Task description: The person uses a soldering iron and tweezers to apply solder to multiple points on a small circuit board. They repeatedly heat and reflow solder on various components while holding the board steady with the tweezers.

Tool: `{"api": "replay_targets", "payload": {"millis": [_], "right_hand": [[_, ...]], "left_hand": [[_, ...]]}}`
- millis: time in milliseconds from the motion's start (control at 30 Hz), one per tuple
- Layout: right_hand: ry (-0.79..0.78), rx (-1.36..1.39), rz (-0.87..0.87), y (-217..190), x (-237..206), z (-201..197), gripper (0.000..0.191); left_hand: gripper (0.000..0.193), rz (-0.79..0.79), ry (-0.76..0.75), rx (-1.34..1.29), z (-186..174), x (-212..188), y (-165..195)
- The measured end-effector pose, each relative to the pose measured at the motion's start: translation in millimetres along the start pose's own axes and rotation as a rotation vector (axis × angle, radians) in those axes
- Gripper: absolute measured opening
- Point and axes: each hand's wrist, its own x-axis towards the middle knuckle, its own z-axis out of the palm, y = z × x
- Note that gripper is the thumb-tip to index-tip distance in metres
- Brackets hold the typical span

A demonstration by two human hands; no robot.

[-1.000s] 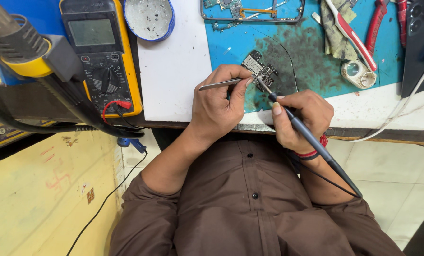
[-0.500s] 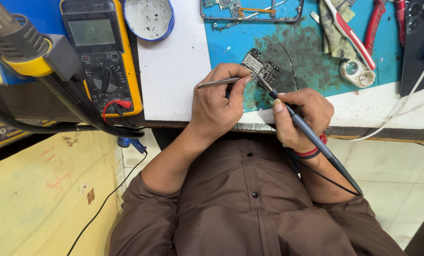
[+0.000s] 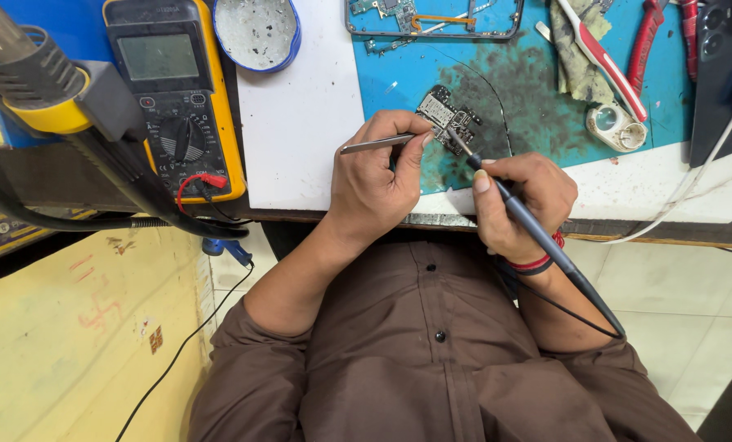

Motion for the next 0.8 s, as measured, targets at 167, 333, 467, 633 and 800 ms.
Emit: {"api": "replay_targets", "payload": {"millis": [167, 333, 467, 633, 800], "right_hand": [[0.011, 0.008, 0.002, 1.0, -0.7, 1.0, 0.009], [0.027, 0.008, 0.035, 1.3, -0.9, 1.9, 0.009], [0.022, 0.017, 0.045, 1.8, -1.5, 1.6, 0.009], [0.032, 0.004, 0.032, 2.7, -2.7, 0.7, 0.009], [0.04, 0.007, 0.047, 3.0, -3.3, -0.2, 0.009]], "left_hand": [[0.007, 0.008, 0.002, 0.011, -0.3, 0.7, -0.2], [0.007, 0.005, -0.001, 0.0, -0.3, 1.3, -1.0], [0.007, 0.003, 0.0, 0.006, 0.1, 1.7, -1.2], [0.007, 0.009, 0.007, -0.003, 0.1, -0.6, -0.1], [0.008, 0.002, 0.004, 0.005, 1.0, 0.2, -0.6]]}}
